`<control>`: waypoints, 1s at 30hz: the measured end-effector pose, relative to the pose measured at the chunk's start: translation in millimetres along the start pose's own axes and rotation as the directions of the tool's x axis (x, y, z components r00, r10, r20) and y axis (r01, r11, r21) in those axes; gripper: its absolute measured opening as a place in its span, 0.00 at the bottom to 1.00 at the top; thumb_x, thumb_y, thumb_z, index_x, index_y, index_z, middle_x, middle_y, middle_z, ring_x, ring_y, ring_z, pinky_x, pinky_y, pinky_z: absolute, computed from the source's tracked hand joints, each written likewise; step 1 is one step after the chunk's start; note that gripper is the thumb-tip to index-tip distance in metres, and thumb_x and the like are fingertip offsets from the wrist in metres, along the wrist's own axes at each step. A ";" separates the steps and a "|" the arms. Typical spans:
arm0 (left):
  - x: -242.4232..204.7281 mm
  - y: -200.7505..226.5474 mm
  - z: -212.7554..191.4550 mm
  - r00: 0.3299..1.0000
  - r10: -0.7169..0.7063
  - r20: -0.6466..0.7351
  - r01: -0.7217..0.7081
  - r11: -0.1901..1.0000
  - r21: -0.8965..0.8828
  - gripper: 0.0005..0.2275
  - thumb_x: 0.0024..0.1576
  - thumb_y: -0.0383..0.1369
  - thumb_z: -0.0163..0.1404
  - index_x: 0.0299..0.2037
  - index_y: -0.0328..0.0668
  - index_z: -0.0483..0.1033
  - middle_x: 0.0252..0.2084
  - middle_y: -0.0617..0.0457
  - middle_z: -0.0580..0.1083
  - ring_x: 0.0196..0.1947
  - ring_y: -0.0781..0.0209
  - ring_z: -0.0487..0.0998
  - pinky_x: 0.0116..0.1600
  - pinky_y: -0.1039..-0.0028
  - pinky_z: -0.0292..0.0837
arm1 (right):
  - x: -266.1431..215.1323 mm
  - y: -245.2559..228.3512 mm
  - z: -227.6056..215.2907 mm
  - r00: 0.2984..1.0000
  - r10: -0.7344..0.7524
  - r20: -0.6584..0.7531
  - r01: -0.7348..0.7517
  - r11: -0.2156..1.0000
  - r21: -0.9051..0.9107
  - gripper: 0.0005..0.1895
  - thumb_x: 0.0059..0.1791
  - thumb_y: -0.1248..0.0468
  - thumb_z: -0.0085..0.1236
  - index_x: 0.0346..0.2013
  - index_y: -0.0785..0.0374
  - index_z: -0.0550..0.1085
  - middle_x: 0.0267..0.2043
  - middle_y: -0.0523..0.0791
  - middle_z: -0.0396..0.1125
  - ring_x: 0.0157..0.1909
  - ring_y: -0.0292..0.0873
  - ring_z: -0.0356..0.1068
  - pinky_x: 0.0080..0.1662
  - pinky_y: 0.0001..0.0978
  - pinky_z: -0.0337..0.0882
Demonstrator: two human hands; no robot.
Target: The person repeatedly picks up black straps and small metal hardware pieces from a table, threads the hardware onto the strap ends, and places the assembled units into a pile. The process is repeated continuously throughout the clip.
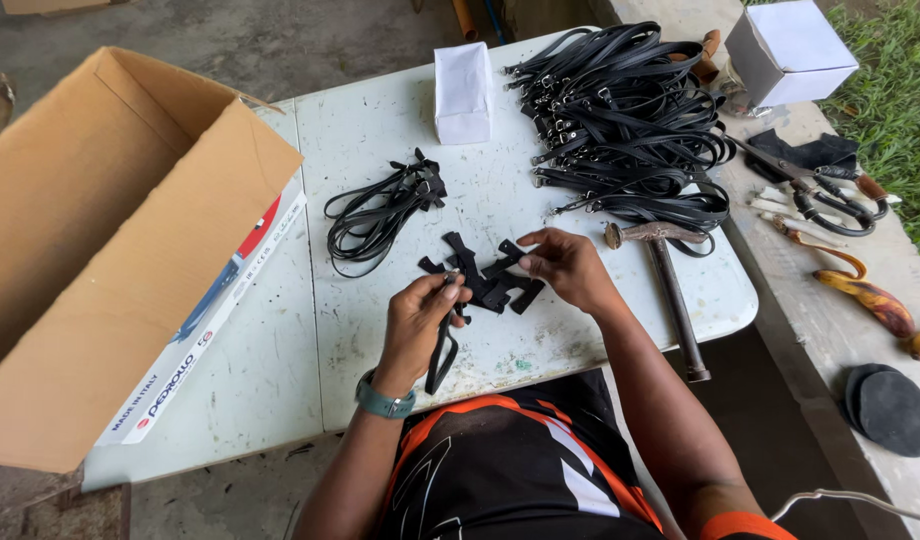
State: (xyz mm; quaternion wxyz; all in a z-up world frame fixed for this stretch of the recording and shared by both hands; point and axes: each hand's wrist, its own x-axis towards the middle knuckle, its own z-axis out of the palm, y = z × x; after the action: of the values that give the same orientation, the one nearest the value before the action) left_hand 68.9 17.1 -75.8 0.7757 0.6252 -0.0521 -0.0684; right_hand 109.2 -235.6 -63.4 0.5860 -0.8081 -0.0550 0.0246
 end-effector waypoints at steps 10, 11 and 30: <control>29.8 -13.0 42.2 0.995 0.083 -0.063 -0.084 0.996 -0.019 0.09 0.55 0.30 0.62 0.42 0.35 0.80 0.32 0.56 0.78 0.26 0.73 0.75 0.29 0.81 0.73 | -28.2 16.8 -0.5 0.992 -0.064 0.110 0.003 0.876 0.482 0.13 0.43 0.67 0.71 0.35 0.64 0.73 0.30 0.43 0.73 0.34 0.35 0.73 0.38 0.26 0.74; 29.1 -13.8 41.4 0.996 0.068 -0.063 -0.069 0.998 -0.014 0.09 0.55 0.30 0.62 0.41 0.35 0.81 0.32 0.56 0.79 0.27 0.73 0.75 0.29 0.81 0.73 | -29.9 19.3 -0.2 0.993 -0.060 0.107 0.000 0.874 0.486 0.13 0.43 0.67 0.71 0.35 0.64 0.73 0.31 0.43 0.73 0.35 0.35 0.74 0.39 0.26 0.74; 17.1 -28.8 43.0 0.982 0.079 -0.170 -0.120 0.962 -0.245 0.05 0.56 0.26 0.61 0.35 0.40 0.77 0.34 0.54 0.79 0.29 0.70 0.77 0.28 0.80 0.75 | -35.7 20.6 36.5 0.997 0.079 0.018 -0.060 0.572 0.818 0.20 0.47 0.74 0.67 0.49 0.65 0.68 0.39 0.52 0.75 0.41 0.45 0.76 0.43 0.33 0.75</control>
State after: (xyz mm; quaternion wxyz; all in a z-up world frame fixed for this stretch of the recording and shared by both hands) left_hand 77.4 -33.2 -94.9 0.8534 0.5209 -0.0123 0.0146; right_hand 71.2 -211.7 -95.2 0.8916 -0.4487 0.0004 0.0618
